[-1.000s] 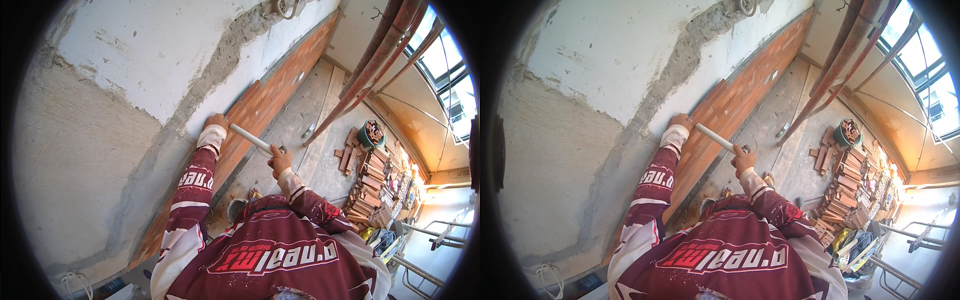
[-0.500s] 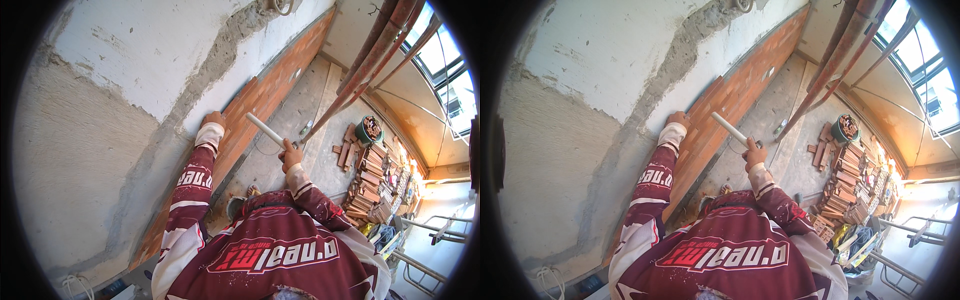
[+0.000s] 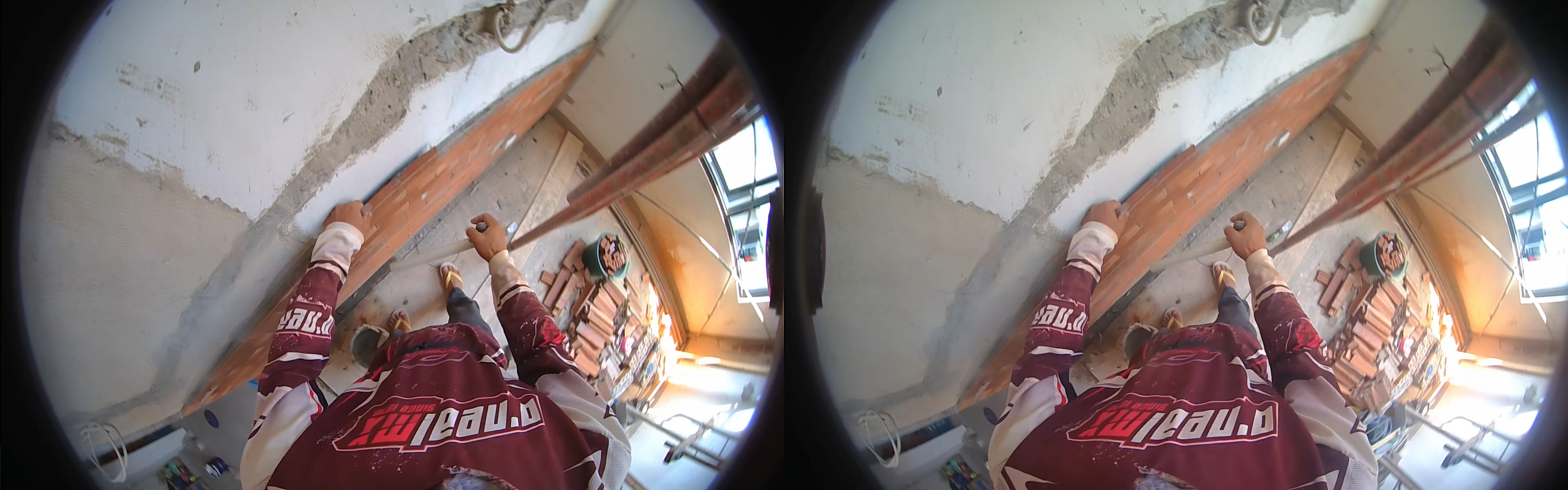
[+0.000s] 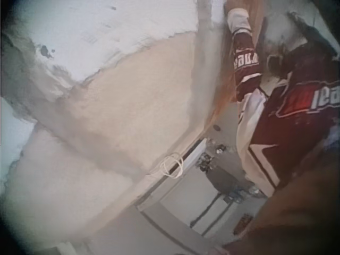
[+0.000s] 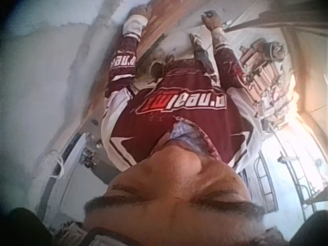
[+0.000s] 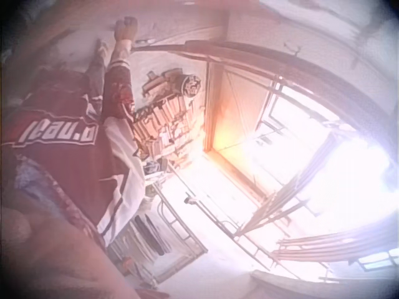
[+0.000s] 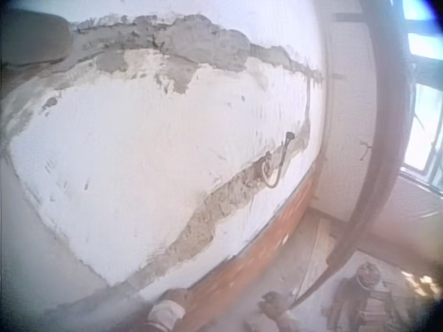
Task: The person applies mortar to a bucket and then to the back of a terracotta tile using a trowel. They place the tile onto a curved wall section, align it with existing tiles, and tap it into place with a white PVC pipe. The person repeats this process for multiple tiles along the wall.
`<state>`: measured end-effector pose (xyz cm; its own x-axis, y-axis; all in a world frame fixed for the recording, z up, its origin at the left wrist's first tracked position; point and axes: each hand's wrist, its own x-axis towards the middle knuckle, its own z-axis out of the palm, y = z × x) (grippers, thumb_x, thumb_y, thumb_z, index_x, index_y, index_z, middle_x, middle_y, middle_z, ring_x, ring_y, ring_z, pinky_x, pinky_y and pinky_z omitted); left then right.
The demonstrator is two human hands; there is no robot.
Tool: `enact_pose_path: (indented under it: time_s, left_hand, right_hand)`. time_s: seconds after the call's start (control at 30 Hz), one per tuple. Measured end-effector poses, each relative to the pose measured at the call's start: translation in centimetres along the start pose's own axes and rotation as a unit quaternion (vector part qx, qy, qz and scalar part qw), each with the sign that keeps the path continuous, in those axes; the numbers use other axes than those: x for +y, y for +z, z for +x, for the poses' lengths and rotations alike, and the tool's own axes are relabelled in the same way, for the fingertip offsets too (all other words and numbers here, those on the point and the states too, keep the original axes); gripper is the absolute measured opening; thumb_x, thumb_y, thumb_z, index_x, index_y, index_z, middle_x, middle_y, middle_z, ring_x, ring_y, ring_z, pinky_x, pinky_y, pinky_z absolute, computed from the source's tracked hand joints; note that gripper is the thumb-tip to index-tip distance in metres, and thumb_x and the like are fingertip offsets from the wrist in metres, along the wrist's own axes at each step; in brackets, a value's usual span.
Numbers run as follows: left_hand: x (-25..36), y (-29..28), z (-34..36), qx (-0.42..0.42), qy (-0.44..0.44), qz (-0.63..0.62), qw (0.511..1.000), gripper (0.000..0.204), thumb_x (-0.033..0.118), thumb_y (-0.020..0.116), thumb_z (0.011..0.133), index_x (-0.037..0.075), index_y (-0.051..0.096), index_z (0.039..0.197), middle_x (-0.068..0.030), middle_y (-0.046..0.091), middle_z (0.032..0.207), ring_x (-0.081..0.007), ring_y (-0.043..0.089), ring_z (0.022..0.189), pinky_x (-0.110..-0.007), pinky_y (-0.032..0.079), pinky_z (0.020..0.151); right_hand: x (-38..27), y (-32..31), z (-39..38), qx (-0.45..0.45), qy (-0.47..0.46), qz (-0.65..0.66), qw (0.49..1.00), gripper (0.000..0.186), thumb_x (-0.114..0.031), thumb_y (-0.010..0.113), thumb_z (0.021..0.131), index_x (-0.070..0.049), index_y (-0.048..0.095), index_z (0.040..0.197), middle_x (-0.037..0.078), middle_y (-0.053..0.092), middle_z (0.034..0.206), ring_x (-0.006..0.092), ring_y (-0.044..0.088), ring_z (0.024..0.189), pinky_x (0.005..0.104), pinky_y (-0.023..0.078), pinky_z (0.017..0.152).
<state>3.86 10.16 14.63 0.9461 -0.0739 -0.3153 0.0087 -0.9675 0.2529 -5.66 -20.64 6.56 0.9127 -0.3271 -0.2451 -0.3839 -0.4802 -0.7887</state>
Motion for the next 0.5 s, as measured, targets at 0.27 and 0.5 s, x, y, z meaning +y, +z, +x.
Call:
enact_pose_path:
  time_s: [0.27,0.5]
  left_hand:
    - [0.4,-0.4,-0.3,0.038,-0.010,-0.035,0.999,0.022,0.029,0.061,0.084,0.010,0.066,0.093,-0.0161,0.066,0.096,-0.0368,0.062,0.090,-0.045,0.050,0.078]
    - [0.0,1.3,-0.3,0.088,-0.026,-0.056,0.994,0.029,0.030,0.064,0.081,0.008,0.068,0.100,-0.0148,0.066,0.099,-0.0339,0.061,0.096,-0.041,0.048,0.085]
  right_hand:
    - [-2.4,0.8,11.2,-0.117,-0.186,-0.017,0.975,0.040,-0.020,0.067,0.079,-0.011,0.060,0.118,0.007,0.060,0.068,0.0188,0.058,0.062,0.0330,0.048,0.063]
    - [-4.1,3.0,17.3,-0.179,-0.205,0.039,0.961,0.042,-0.018,0.065,0.083,-0.005,0.058,0.122,0.003,0.055,0.062,0.0118,0.051,0.058,0.0282,0.045,0.057]
